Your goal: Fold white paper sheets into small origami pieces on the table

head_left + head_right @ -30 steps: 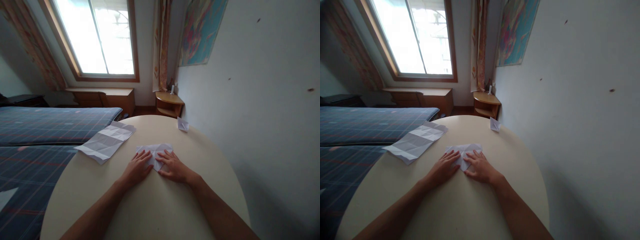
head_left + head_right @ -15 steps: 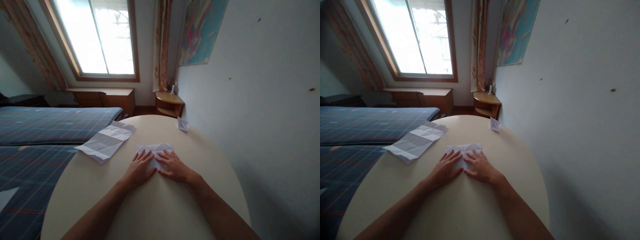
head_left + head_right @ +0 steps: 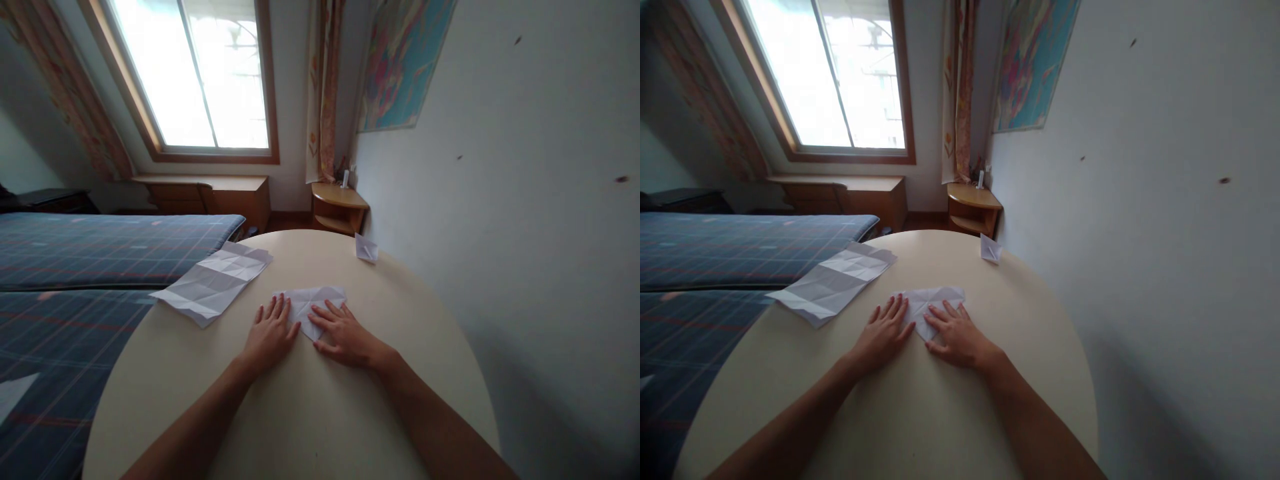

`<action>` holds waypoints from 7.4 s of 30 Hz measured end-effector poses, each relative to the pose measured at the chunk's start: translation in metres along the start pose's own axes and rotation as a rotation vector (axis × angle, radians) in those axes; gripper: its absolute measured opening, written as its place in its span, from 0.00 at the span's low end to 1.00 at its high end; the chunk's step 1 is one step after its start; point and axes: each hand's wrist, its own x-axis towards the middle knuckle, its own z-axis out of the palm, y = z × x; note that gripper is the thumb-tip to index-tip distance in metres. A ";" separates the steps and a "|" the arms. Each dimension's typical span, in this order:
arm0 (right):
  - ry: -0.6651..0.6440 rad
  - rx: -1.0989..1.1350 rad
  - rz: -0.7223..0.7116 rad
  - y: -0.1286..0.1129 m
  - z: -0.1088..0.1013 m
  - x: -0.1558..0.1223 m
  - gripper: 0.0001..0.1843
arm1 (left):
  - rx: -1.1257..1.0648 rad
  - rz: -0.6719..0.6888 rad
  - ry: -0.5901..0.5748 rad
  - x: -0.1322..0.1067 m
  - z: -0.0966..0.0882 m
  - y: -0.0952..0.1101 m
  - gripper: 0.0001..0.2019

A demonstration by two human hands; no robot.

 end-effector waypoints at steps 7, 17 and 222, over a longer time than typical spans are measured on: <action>-0.013 0.007 0.001 0.000 -0.001 0.000 0.36 | 0.046 -0.205 0.092 0.005 0.001 -0.013 0.30; -0.004 -0.011 0.002 0.002 0.003 0.001 0.36 | -0.217 0.143 0.360 0.004 -0.001 -0.002 0.26; 0.361 -0.084 0.073 0.008 -0.007 0.003 0.27 | -0.185 0.343 0.185 -0.006 -0.018 0.013 0.06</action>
